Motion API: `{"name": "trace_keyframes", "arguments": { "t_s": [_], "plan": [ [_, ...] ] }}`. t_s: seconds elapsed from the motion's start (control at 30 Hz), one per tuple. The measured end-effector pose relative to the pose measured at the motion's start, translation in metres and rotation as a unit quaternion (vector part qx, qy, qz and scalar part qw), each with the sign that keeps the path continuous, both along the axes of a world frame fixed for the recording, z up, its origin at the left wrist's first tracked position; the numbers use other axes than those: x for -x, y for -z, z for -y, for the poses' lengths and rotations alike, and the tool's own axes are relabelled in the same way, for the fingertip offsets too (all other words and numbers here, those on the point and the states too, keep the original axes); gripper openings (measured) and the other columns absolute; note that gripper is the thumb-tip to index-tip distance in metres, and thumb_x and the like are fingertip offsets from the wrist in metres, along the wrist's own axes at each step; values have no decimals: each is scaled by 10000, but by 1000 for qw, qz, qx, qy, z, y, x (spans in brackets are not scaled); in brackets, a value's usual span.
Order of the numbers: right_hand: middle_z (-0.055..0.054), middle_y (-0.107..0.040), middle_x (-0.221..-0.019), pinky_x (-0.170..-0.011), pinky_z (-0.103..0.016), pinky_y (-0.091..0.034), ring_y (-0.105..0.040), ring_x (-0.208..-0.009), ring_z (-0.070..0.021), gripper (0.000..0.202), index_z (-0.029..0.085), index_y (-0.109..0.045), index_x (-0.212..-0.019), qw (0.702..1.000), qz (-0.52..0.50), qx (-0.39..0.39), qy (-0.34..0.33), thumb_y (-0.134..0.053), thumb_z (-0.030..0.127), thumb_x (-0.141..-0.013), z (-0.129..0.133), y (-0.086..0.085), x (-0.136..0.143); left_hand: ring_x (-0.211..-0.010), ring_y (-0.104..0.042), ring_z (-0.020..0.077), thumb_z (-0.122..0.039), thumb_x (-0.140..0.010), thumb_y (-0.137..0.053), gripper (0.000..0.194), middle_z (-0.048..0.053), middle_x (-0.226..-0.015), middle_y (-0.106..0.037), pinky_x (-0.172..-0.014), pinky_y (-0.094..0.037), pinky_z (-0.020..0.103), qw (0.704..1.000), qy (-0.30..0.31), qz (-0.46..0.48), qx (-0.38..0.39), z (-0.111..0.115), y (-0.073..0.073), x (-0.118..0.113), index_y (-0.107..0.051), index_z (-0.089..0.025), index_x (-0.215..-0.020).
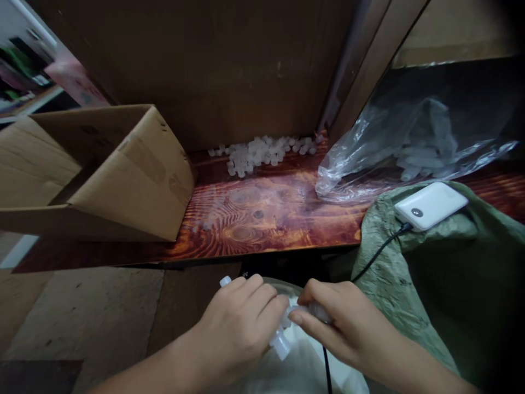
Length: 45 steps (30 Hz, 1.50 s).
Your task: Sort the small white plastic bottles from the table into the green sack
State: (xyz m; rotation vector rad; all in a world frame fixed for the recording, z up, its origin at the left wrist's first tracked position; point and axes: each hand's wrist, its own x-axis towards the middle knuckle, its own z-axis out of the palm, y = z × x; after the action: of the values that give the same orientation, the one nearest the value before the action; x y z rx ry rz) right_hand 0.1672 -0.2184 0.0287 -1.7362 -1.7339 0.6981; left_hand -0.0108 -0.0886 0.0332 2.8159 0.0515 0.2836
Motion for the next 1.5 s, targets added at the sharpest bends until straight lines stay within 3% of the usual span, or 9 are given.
{"name": "trace_keyframes", "arguments": {
  "t_s": [0.13,0.27,0.4,0.53,0.63,0.7,0.83,1.27,1.5],
  "plan": [
    [-15,-646,-848,-610,-202,-456,-629,-708,-113,78,222,-542,-1003,999,-29,-38,-17,-480,258,-973,5,-6,-1,-754,-561,176,-322,-898,-534,173,28,-829,-650,-640,-414,293,997,-7,-40,72,-9,-9,-5,-595,-208,-1014],
    [-68,-627,-988,-680,-219,-511,-637,-802,-128,198,215,-530,-1096,993,1,-102,-51,-396,144,-968,9,-9,-3,-780,-557,171,-349,-871,-586,185,1,-887,-656,-653,-416,291,990,6,-76,119,-14,-17,-10,-573,-223,-1006],
    [-59,-624,-923,-628,-234,-509,-636,-764,-142,124,191,-536,-1042,993,29,-110,-17,-436,219,-974,9,-4,-6,-742,-522,179,-317,-880,-575,156,14,-847,-627,-601,-372,308,999,18,-21,45,-14,-17,-20,-578,-197,-979],
    [35,-563,-623,-461,-208,-414,-556,-506,-101,231,210,-519,-769,993,37,-77,83,-506,345,-957,9,-3,-13,-681,-473,184,-190,-900,-518,86,27,-766,-577,-574,-323,328,993,44,55,-95,-14,-18,-31,-587,-160,-941],
    [21,-619,-688,-519,-209,-447,-602,-559,-107,110,191,-557,-991,981,72,-157,91,-460,236,-963,11,-6,-21,-650,-459,185,-146,-909,-489,127,28,-727,-552,-551,-299,337,980,59,74,-175,-17,-24,-38,-600,-133,-968],
    [-6,-638,-744,-527,-246,-444,-613,-580,-136,300,166,-495,-1217,962,150,-224,35,-421,147,-927,13,-8,-26,-634,-455,185,-148,-910,-487,136,27,-709,-546,-539,-292,339,975,67,84,-196,-19,-29,-40,-607,-120,-969],
    [-10,-603,-692,-456,-284,-356,-558,-499,-152,361,162,-538,-1183,946,258,-196,7,-386,79,-866,17,-9,-33,-644,-482,185,-144,-909,-485,148,39,-715,-573,-550,-326,334,965,95,111,-217,-22,-37,-43,-619,-104,-956],
    [5,-516,-644,-519,-311,-263,-428,-528,-154,308,125,-535,-1212,917,305,-249,-60,-388,111,-942,26,-8,-38,-620,-500,179,-151,-908,-492,143,37,-695,-583,-522,-339,327,963,122,137,-199,-16,-40,-54,-621,-99,-940],
    [-4,-555,-655,-514,-309,-327,-465,-534,-157,155,118,-513,-1066,930,220,-292,29,-464,231,-971,18,10,-28,-617,-475,176,-184,-934,-447,165,32,-707,-563,-510,-322,338,966,122,132,-184,-10,-27,-64,-596,-113,-944]
  ]
}}
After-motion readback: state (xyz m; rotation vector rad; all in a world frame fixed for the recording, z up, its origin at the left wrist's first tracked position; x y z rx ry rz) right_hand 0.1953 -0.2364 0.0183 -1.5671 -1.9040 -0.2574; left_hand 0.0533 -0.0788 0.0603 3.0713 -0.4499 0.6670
